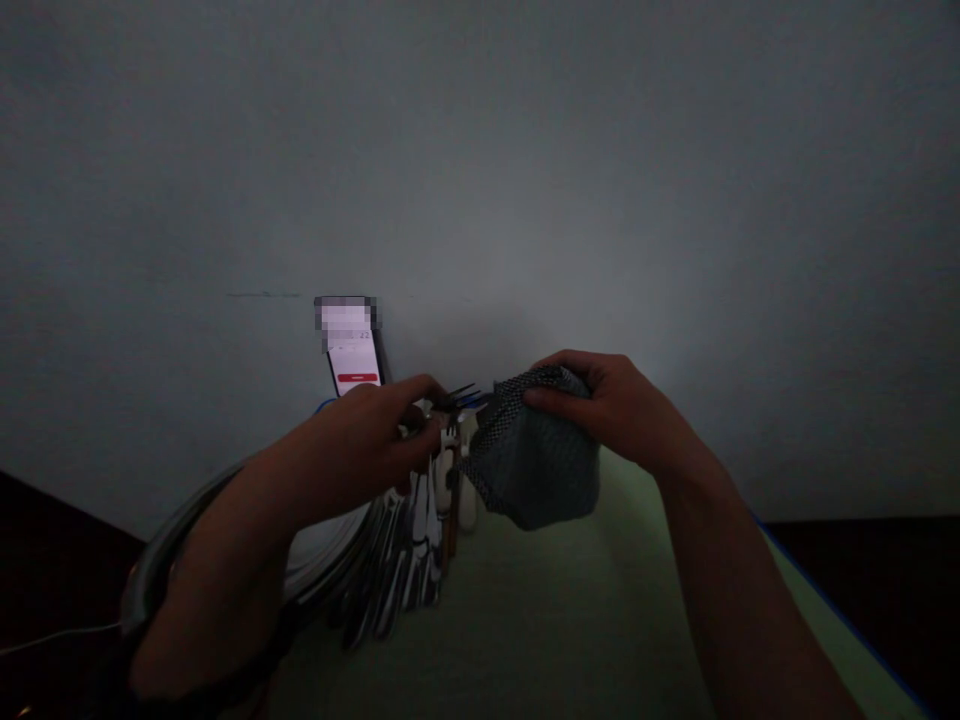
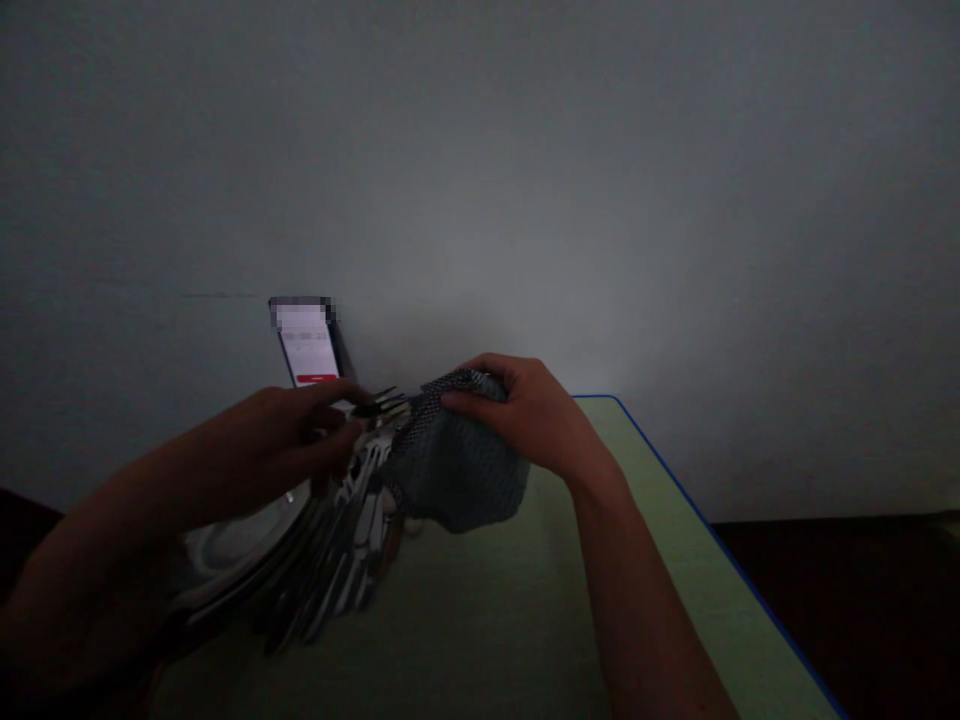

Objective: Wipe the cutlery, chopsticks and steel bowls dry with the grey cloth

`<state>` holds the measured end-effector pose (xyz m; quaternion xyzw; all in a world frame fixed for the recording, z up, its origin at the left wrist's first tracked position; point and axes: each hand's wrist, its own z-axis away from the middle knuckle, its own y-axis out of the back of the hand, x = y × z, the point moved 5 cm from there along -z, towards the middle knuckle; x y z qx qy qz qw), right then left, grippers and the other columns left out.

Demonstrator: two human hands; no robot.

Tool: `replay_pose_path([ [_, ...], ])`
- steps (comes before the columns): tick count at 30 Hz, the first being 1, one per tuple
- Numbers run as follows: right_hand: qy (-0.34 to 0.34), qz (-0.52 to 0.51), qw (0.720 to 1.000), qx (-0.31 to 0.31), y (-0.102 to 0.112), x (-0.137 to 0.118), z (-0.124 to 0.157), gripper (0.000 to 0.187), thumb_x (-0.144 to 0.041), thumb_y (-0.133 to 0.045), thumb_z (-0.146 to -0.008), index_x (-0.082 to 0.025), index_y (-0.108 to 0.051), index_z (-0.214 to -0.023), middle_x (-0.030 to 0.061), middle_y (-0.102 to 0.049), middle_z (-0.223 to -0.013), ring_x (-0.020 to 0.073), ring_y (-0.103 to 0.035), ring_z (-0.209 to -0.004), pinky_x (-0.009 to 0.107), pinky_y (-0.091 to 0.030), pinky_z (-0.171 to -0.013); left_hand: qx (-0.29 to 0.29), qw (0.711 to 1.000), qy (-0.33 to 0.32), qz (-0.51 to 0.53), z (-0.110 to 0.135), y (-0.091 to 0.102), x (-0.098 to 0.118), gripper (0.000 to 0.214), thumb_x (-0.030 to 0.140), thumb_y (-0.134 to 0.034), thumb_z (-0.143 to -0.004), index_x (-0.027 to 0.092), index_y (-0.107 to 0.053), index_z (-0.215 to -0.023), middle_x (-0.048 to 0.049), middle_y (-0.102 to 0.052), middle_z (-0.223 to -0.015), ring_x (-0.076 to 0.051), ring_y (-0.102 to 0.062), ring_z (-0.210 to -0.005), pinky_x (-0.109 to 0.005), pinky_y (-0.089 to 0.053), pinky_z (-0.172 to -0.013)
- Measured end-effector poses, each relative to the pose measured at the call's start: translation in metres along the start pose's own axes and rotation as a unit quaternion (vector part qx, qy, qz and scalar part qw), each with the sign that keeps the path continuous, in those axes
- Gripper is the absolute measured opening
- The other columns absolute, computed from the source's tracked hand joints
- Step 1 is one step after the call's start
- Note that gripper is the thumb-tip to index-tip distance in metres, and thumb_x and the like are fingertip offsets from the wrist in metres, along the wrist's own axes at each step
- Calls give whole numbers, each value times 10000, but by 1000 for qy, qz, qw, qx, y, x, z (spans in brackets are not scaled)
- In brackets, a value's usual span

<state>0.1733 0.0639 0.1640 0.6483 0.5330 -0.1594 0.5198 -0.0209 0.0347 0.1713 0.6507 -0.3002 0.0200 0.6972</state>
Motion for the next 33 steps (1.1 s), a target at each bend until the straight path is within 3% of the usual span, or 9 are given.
replay_pose_path([
  [6,-24,-18,999,-19,-6,7,-2,331,-475,-493,-817,-179,-640,-826,9,-636,-744,134,-555,-672,246,-418,-594,55,996,-11,-71,-7,4,2,337,435,-410,-845,162,-606,-815,-27,-664,-672,-144,-587,-581,-250,-403,-541],
  [13,-41,-42,998,6,-12,15,-4,382,-513,-372,-863,-180,-546,-796,12,-575,-768,132,-509,-697,251,-400,-635,78,994,-13,-71,-7,7,1,315,399,-420,-841,162,-628,-863,-38,-670,-760,-143,-590,-626,-252,-401,-568],
  [16,-41,-35,998,-25,-15,16,-4,372,-506,-366,-869,-183,-526,-773,3,-552,-745,122,-487,-676,246,-391,-639,96,993,-17,-60,-7,8,2,303,373,-431,-831,163,-616,-949,-43,-674,-813,-147,-596,-657,-261,-412,-597],
  [21,-39,-35,991,-121,-21,13,0,359,-496,-382,-868,-185,-549,-805,-5,-545,-742,115,-485,-672,235,-388,-628,78,993,-26,-80,-8,6,3,356,412,-372,-862,150,-611,-835,-44,-649,-729,-153,-570,-621,-280,-406,-580],
  [24,-41,-20,989,-141,-23,10,2,363,-496,-377,-869,-184,-539,-780,-5,-541,-725,116,-487,-663,238,-389,-630,79,994,-45,-63,-7,6,7,362,420,-363,-874,157,-605,-810,-27,-639,-699,-139,-561,-604,-267,-403,-567],
  [28,-52,11,994,-92,-22,15,-2,362,-460,-346,-884,-181,-537,-756,16,-567,-744,132,-508,-688,260,-394,-671,84,996,-41,-12,-5,9,9,279,383,-433,-849,170,-611,-875,-19,-666,-768,-130,-592,-644,-244,-430,-579],
  [33,-70,43,995,58,-14,20,-8,426,-527,-342,-863,-172,-540,-738,52,-595,-770,164,-523,-730,289,-391,-677,52,996,-17,69,-10,0,8,209,322,-506,-805,181,-588,-937,9,-682,-706,-111,-617,-576,-206,-458,-526],
])
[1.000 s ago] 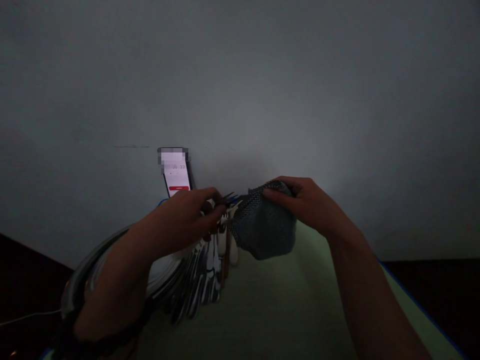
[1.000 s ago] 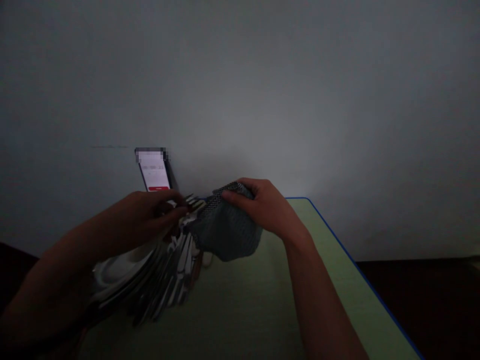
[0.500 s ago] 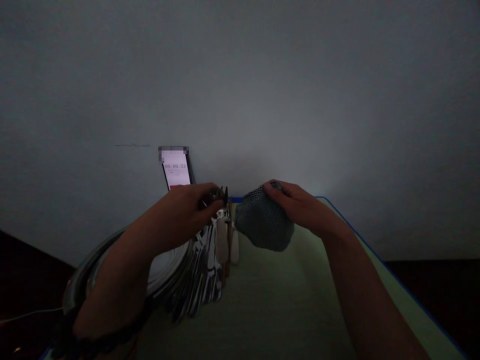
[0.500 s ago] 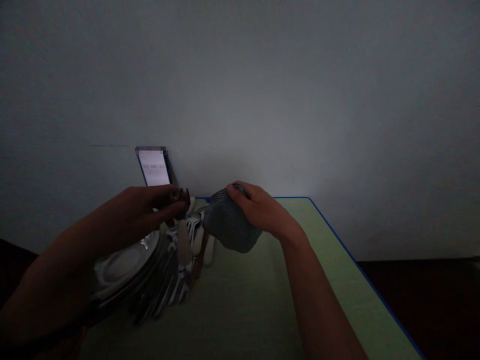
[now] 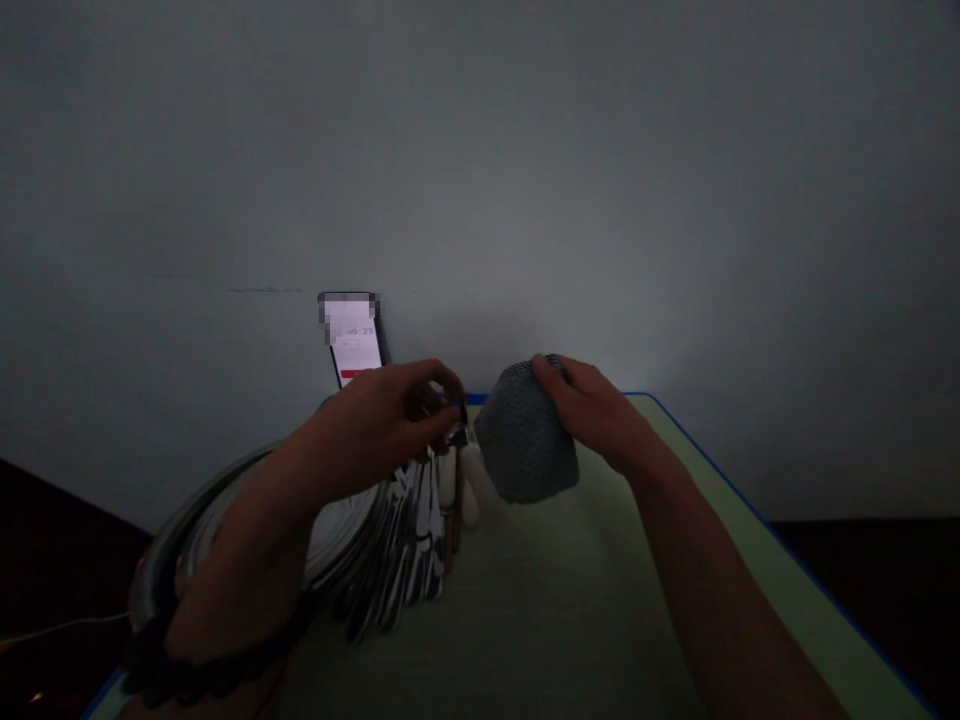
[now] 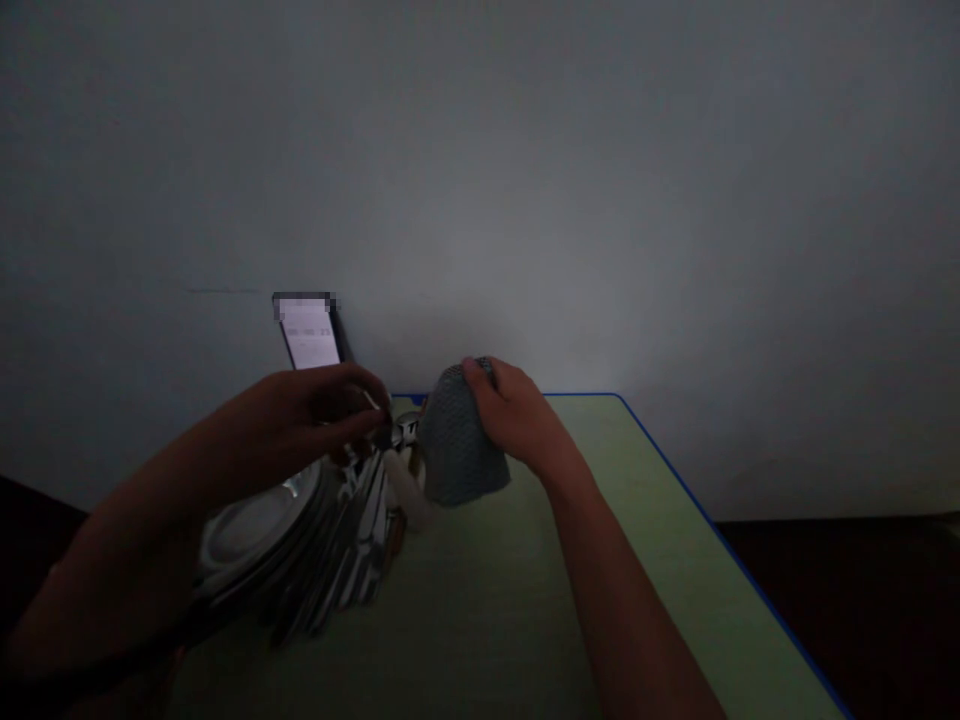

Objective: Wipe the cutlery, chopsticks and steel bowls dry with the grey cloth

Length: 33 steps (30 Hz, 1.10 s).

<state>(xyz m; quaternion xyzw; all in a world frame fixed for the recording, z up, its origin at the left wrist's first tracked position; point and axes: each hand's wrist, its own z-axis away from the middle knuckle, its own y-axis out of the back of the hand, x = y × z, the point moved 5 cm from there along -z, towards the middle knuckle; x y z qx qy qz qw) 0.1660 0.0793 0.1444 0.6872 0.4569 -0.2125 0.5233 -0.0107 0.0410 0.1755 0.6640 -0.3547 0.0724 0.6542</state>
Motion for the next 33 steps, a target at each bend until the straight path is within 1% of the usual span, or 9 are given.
replay_pose_path([
  [2,10,-30,1000,-2,-3,-7,2,467,-565,-345,-850,-162,-569,-770,58,-607,-786,162,-529,-734,287,-403,-671,12,1000,3,13,-4,-3,0,178,312,-531,-786,179,-596,-884,9,-689,-687,-112,-628,-574,-200,-465,-526],
  [7,-13,-170,970,-175,-20,-21,13,642,-615,-191,-864,-148,-629,-815,59,-633,-740,147,-575,-694,276,-465,-642,121,992,18,-10,-8,2,-1,123,286,-589,-724,164,-580,-714,-3,-691,-656,-124,-640,-577,-199,-461,-520],
  [13,65,-66,985,-144,-13,-22,10,259,-371,-520,-827,-168,-622,-953,50,-664,-923,146,-600,-812,277,-475,-720,151,984,31,87,-6,4,0,153,306,-596,-721,175,-537,-667,-6,-695,-647,-140,-659,-594,-202,-483,-518],
  [17,68,-40,980,-180,-17,-23,13,325,-371,-531,-820,-159,-569,-1064,72,-637,-1041,153,-582,-891,286,-455,-774,156,978,15,137,-4,5,4,161,300,-610,-726,174,-545,-650,13,-678,-617,-110,-636,-561,-172,-463,-499],
  [22,112,-14,957,-267,-20,-28,21,232,-318,-489,-835,-156,-561,-984,38,-635,-914,127,-550,-764,247,-426,-655,111,990,1,88,-2,6,4,202,353,-613,-740,169,-587,-660,27,-649,-577,-99,-609,-538,-174,-440,-491],
  [25,107,46,961,-249,-15,-28,21,162,-260,-500,-794,-156,-550,-907,20,-609,-837,109,-501,-679,233,-384,-598,77,997,-14,4,-1,4,6,293,425,-544,-787,169,-599,-658,19,-633,-564,-108,-596,-534,-193,-425,-495],
  [28,86,102,967,-218,-15,-28,19,123,-257,-496,-767,-159,-537,-829,22,-591,-784,114,-472,-643,243,-356,-577,-18,1000,-5,-17,0,-8,7,391,455,-394,-861,174,-580,-663,22,-599,-526,-103,-562,-476,-198,-400,-462],
  [30,83,107,964,-230,-22,-30,19,149,-277,-440,-806,-164,-536,-818,36,-600,-788,128,-487,-666,259,-369,-608,-56,998,-3,-32,-1,-14,6,420,427,-327,-885,178,-537,-622,34,-550,-483,-92,-514,-425,-196,-362,-431],
  [33,95,87,956,-265,-35,-32,20,233,-291,-350,-868,-171,-549,-854,58,-625,-869,148,-531,-755,282,-396,-701,-69,995,-29,-59,-3,-17,7,396,373,-345,-875,177,-500,-568,43,-494,-459,-83,-453,-411,-201,-316,-428],
])
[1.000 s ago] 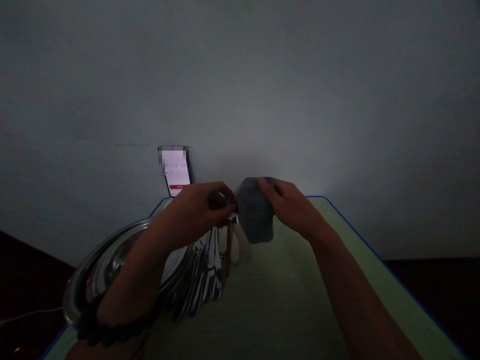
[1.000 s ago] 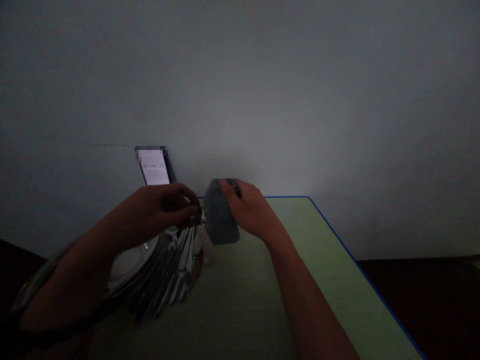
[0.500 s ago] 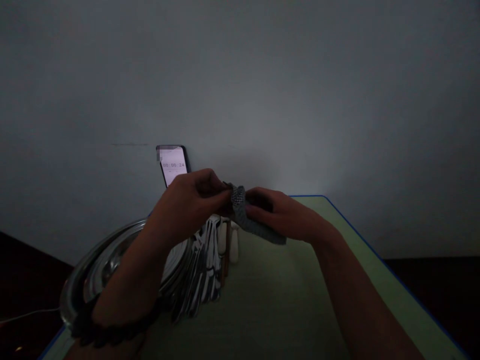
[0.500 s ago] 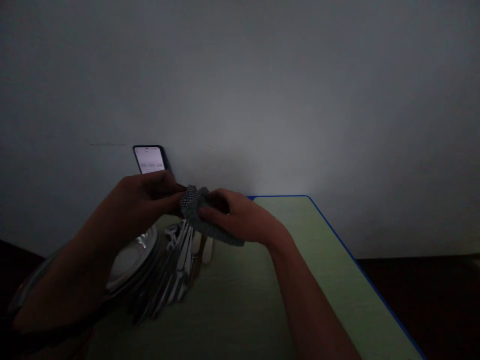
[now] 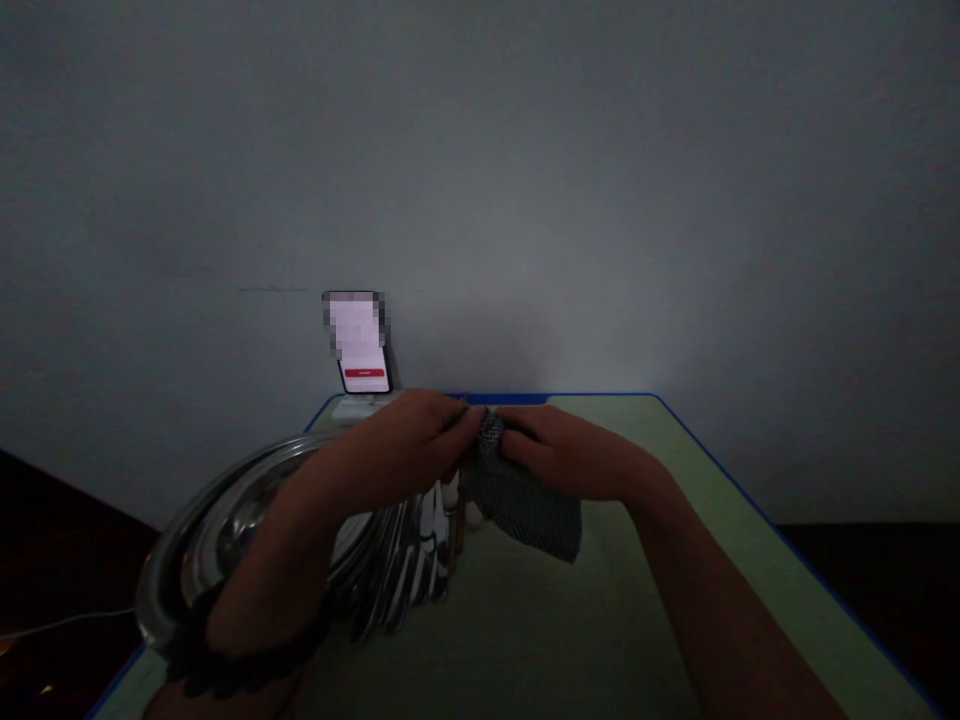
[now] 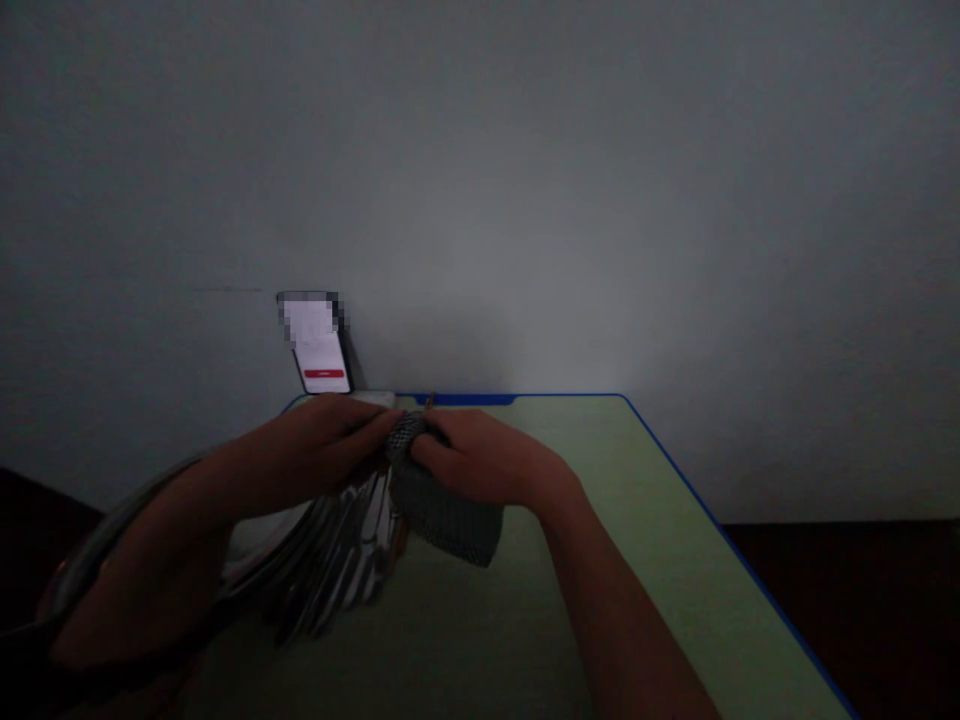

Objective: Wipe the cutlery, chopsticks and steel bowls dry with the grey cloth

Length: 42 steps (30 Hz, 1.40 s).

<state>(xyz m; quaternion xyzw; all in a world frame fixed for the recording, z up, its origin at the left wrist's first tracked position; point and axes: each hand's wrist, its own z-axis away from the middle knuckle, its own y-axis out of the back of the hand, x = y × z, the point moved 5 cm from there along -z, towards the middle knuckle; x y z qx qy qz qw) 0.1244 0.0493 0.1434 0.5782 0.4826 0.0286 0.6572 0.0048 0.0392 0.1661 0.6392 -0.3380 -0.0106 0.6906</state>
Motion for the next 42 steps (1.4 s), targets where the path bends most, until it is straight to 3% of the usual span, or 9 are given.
replay_pose_path([
  [4,26,-3,1000,-5,-3,3,-3,261,-300,-345,-890,-176,-568,-945,68,-636,-962,163,-555,-833,300,-403,-766,-6,1000,-13,-2,-3,-2,-4,416,381,-348,-874,169,-510,-555,39,-472,-468,-83,-419,-433,-208,-289,-445],
  [9,25,-16,999,-26,4,13,4,263,-328,-398,-881,-197,-585,-1012,38,-650,-924,152,-559,-775,277,-410,-710,21,999,-36,-22,-5,0,-4,443,416,-341,-878,158,-537,-575,29,-482,-510,-80,-420,-471,-209,-268,-458],
  [19,-26,-65,997,-44,24,22,29,277,-414,-487,-833,-210,-638,-944,25,-658,-881,153,-568,-735,254,-431,-618,-5,999,0,44,4,7,-20,438,467,-349,-864,164,-582,-652,26,-496,-528,-86,-417,-460,-205,-293,-439],
  [25,-54,-5,995,-89,20,16,34,250,-368,-486,-826,-180,-623,-919,30,-644,-807,136,-546,-650,249,-398,-548,27,1000,-5,12,-1,2,-16,452,445,-339,-871,162,-558,-595,34,-480,-490,-79,-416,-448,-203,-275,-442],
  [32,-11,24,1000,9,12,-2,10,229,-330,-414,-867,-168,-576,-850,31,-623,-788,123,-513,-657,256,-371,-599,53,997,-46,-22,-6,1,0,446,398,-333,-879,154,-523,-556,43,-443,-484,-73,-404,-459,-204,-265,-458],
  [36,-16,-21,999,40,16,2,10,323,-403,-376,-888,-163,-580,-961,57,-634,-894,147,-549,-762,271,-410,-668,75,997,-16,-21,-6,8,-7,440,377,-326,-867,158,-507,-531,39,-443,-461,-75,-387,-439,-206,-249,-436],
  [40,-14,-60,998,27,18,3,17,557,-465,-614,-734,-197,-486,-1206,73,-610,-1090,177,-570,-875,283,-440,-724,102,994,27,-31,-5,16,-19,437,395,-340,-854,163,-528,-534,28,-463,-449,-85,-402,-435,-212,-267,-438],
  [42,-4,-32,999,36,20,4,18,517,-402,-637,-727,-207,-512,-1190,63,-622,-1067,177,-570,-860,284,-434,-725,115,992,43,-36,-4,18,-22,441,413,-351,-850,165,-538,-537,23,-468,-452,-91,-408,-439,-219,-274,-441],
])
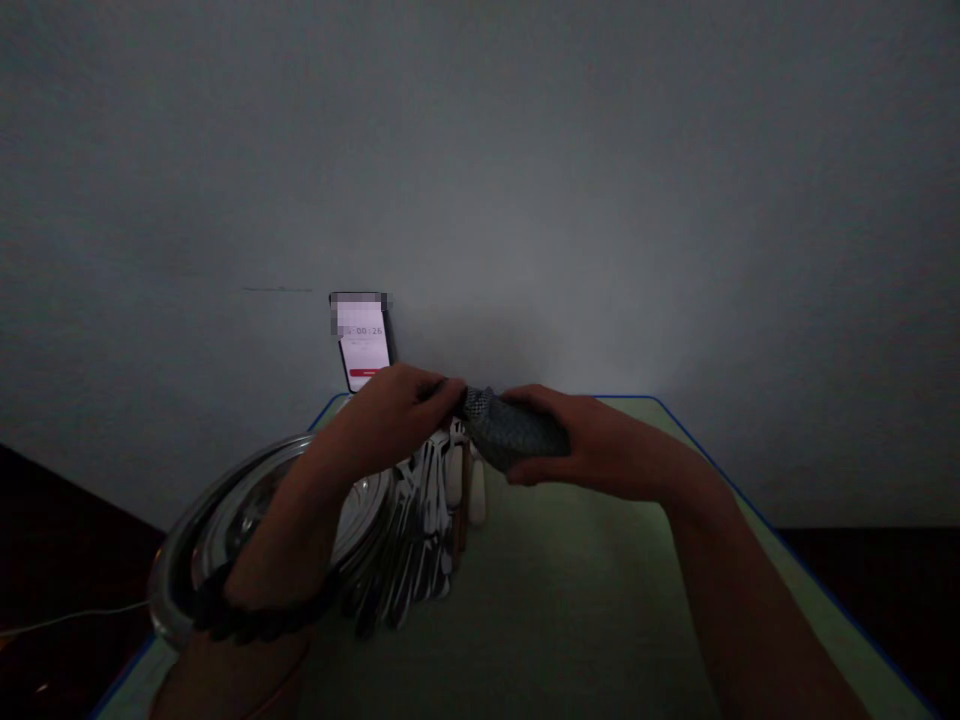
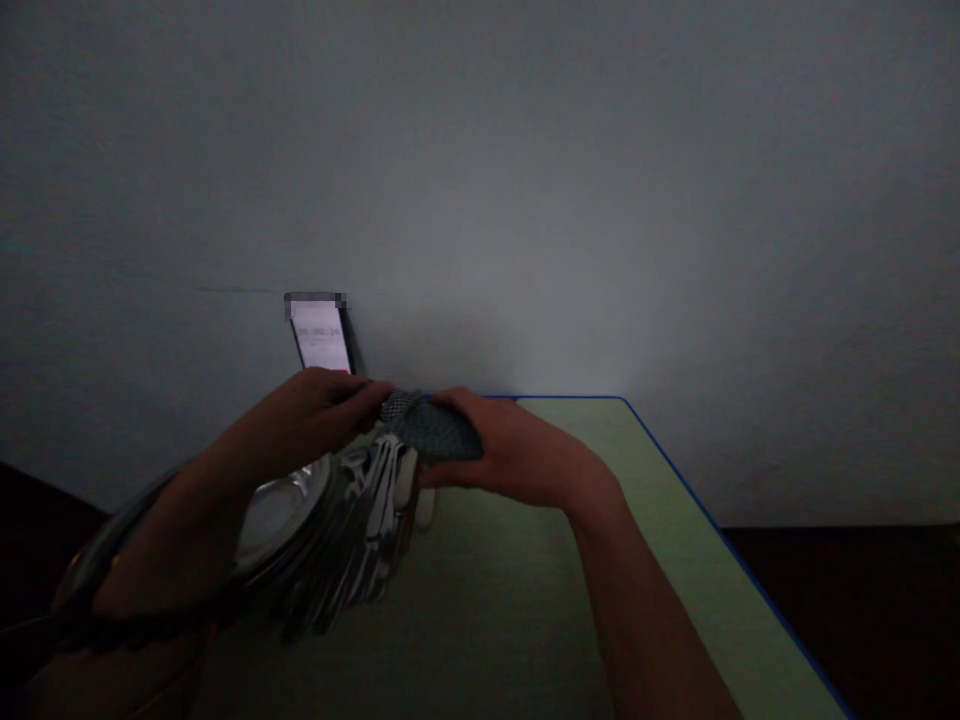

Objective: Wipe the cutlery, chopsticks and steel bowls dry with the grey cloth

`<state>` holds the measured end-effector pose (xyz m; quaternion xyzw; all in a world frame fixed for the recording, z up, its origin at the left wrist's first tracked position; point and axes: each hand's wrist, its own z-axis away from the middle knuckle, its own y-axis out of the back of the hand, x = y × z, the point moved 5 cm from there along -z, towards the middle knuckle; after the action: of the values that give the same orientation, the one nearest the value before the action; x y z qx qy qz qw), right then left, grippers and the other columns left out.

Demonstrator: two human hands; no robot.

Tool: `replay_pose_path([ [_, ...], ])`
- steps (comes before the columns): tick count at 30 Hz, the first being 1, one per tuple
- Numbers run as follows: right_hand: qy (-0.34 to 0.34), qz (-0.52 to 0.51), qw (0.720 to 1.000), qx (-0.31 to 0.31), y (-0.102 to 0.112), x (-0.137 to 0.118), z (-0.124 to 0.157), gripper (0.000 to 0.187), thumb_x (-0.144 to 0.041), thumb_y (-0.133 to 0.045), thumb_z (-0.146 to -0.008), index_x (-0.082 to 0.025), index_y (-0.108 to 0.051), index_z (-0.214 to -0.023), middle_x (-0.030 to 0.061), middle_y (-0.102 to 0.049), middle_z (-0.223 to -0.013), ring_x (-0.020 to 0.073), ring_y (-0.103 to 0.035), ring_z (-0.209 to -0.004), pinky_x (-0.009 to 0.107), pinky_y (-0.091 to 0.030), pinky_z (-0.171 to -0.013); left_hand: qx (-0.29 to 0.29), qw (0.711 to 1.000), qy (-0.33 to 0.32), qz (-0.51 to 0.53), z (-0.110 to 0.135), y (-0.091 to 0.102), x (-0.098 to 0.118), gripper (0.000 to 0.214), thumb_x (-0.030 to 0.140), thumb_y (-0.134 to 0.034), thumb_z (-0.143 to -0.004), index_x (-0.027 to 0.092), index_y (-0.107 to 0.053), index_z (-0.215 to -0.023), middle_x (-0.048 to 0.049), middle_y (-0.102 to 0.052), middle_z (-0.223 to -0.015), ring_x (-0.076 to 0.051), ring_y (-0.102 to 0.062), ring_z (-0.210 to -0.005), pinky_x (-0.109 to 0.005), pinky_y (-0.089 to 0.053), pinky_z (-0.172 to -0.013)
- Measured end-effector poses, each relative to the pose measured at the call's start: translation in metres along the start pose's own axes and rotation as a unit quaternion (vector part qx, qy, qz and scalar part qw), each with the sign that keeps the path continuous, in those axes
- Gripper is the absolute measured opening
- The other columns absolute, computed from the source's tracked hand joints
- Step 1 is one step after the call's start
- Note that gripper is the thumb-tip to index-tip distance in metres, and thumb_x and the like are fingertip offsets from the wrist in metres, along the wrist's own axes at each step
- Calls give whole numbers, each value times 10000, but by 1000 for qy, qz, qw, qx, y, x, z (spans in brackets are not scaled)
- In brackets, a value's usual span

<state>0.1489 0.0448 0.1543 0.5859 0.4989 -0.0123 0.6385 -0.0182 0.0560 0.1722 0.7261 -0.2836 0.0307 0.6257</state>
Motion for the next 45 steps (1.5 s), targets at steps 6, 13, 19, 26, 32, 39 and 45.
replay_pose_path([
  [6,-43,-35,995,82,17,19,1,386,-445,-352,-886,-178,-630,-862,27,-634,-767,158,-546,-688,268,-414,-615,-4,999,31,14,1,1,-7,433,444,-371,-841,178,-481,-517,33,-428,-461,-93,-392,-440,-224,-282,-442],
  [13,-11,-81,997,0,6,2,3,443,-517,-318,-881,-230,-630,-1010,20,-649,-918,173,-570,-841,282,-437,-735,29,999,21,5,2,7,-7,412,427,-386,-850,180,-506,-543,35,-438,-450,-92,-394,-437,-226,-285,-448],
  [19,-37,-122,991,41,-1,8,-6,376,-450,-445,-855,-197,-518,-1124,36,-643,-904,130,-560,-719,234,-431,-579,67,997,9,28,4,10,-1,429,452,-384,-854,178,-541,-563,33,-462,-450,-94,-416,-448,-223,-305,-461],
  [26,-16,-49,997,-54,-2,16,-2,340,-457,-473,-842,-180,-585,-1003,52,-644,-981,154,-580,-792,265,-456,-665,105,989,65,76,5,12,-6,441,431,-426,-829,183,-517,-475,23,-487,-397,-103,-451,-413,-237,-347,-477],
  [32,2,-56,995,79,4,13,-8,309,-410,-435,-872,-162,-531,-1029,56,-614,-927,155,-553,-809,271,-447,-690,126,961,70,236,0,0,-10,398,500,-423,-834,171,-558,-655,6,-540,-501,-122,-522,-460,-243,-394,-465],
  [39,16,-84,991,106,-11,-1,-23,300,-359,-344,-912,-172,-579,-904,45,-640,-860,149,-561,-791,293,-427,-736,126,916,52,377,-4,-9,0,300,451,-518,-809,159,-578,-846,-1,-551,-671,-100,-508,-528,-204,-401,-437],
  [45,-19,-159,973,165,-3,22,-26,345,-392,-346,-896,-178,-613,-861,26,-643,-812,150,-570,-773,285,-452,-709,235,873,82,419,-2,4,-17,248,422,-512,-815,180,-562,-834,14,-534,-667,-115,-528,-587,-200,-423,-451],
])
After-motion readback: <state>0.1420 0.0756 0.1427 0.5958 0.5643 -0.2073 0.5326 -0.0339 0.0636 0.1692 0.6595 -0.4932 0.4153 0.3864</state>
